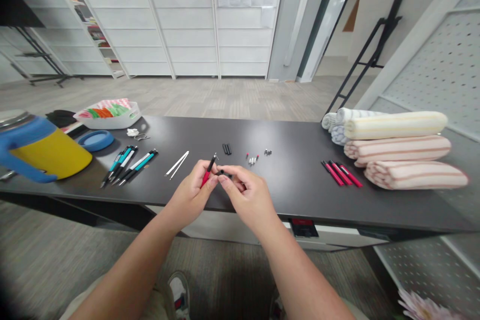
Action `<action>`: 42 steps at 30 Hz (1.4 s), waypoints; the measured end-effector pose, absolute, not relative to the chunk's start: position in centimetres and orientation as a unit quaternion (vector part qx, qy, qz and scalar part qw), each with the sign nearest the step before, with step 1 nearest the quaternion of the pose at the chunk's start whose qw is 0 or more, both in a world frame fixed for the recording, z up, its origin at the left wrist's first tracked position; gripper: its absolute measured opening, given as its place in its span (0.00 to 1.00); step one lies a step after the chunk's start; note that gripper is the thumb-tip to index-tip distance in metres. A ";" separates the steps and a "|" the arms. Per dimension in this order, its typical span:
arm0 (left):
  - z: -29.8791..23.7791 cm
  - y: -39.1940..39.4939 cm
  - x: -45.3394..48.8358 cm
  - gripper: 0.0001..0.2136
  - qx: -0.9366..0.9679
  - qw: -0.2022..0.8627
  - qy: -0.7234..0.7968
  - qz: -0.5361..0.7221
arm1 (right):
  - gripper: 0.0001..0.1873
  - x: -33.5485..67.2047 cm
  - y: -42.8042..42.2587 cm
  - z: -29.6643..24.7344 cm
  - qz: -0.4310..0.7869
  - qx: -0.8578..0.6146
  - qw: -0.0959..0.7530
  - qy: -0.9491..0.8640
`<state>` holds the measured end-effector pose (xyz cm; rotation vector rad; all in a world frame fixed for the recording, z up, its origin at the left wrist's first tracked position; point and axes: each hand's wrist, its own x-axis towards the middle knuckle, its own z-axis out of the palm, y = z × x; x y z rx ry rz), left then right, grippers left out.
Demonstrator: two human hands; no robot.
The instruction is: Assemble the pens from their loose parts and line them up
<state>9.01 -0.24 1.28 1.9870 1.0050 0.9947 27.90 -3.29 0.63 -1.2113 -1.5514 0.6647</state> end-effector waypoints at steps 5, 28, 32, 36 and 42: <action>1.8 -0.4 9.1 0.10 0.786 0.327 0.385 0.357 | 0.16 28.1 -3.2 0.3 0.299 -0.502 0.541 -0.605; 0.2 1.7 7.1 0.13 0.887 0.107 0.365 0.263 | 0.24 28.9 -2.0 -1.2 0.444 -0.457 0.613 -0.467; 0.2 1.7 7.0 0.13 0.889 0.109 0.361 0.261 | 0.24 28.8 -2.0 -1.1 0.432 -0.462 0.608 -0.480; 0.2 1.6 6.9 0.14 0.890 0.099 0.358 0.264 | 0.25 28.7 -2.1 -0.7 0.429 -0.467 0.586 -0.505; 0.1 1.6 6.9 0.14 0.886 0.094 0.371 0.262 | 0.25 28.7 -2.3 -0.4 0.416 -0.488 0.564 -0.521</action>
